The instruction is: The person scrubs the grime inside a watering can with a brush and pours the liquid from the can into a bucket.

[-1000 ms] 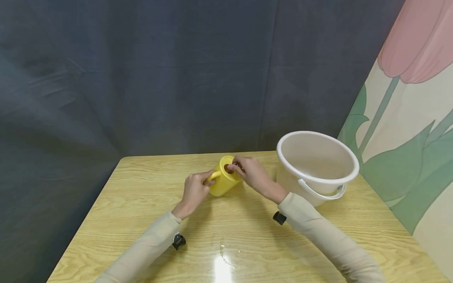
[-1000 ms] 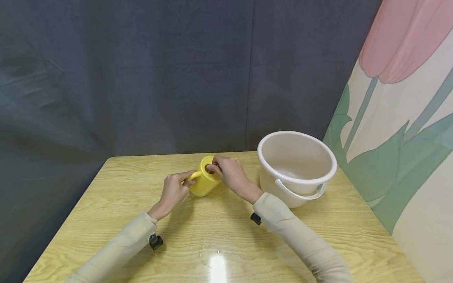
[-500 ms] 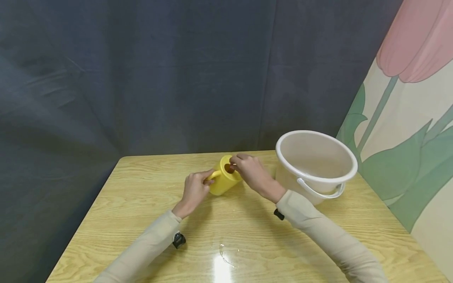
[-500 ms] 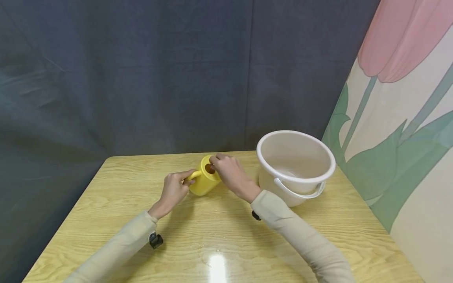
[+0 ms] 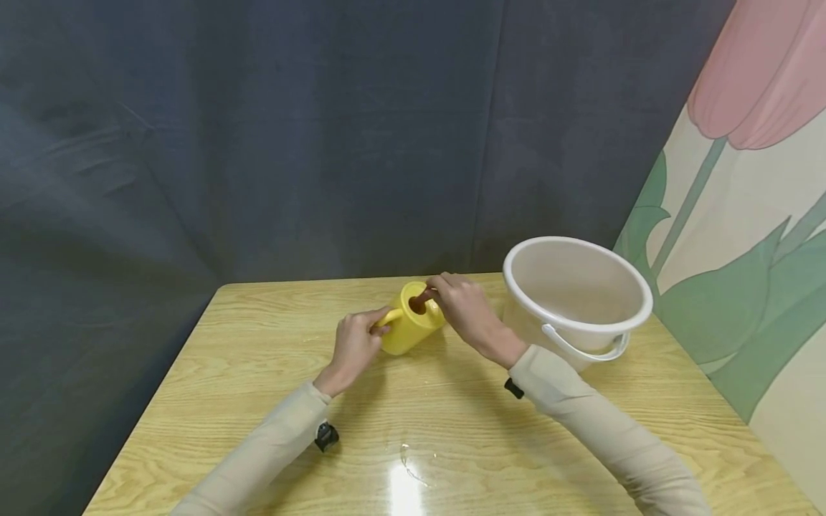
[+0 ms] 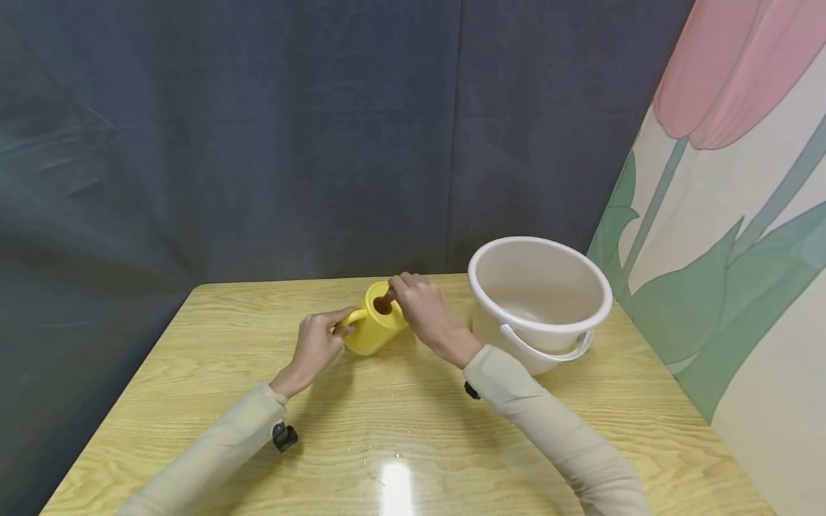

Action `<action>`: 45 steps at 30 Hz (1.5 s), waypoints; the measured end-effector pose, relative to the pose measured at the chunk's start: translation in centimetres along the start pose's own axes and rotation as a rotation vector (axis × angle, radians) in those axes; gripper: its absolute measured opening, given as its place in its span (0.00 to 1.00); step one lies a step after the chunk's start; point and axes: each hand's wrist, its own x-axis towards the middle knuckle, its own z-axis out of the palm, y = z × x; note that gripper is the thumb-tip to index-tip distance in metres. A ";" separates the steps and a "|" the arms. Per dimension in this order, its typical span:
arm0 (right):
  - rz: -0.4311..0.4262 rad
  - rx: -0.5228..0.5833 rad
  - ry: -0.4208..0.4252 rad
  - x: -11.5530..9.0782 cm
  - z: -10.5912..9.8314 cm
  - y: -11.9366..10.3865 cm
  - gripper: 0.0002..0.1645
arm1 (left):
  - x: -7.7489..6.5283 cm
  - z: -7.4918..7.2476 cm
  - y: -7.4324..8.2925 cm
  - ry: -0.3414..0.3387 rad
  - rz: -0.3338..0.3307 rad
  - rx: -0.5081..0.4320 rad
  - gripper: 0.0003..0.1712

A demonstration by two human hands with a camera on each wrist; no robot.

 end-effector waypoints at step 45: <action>-0.180 -0.130 0.050 -0.7 -1.4 -1.3 0.09 | 0.1 0.0 0.0 -0.004 -0.018 -0.011 0.20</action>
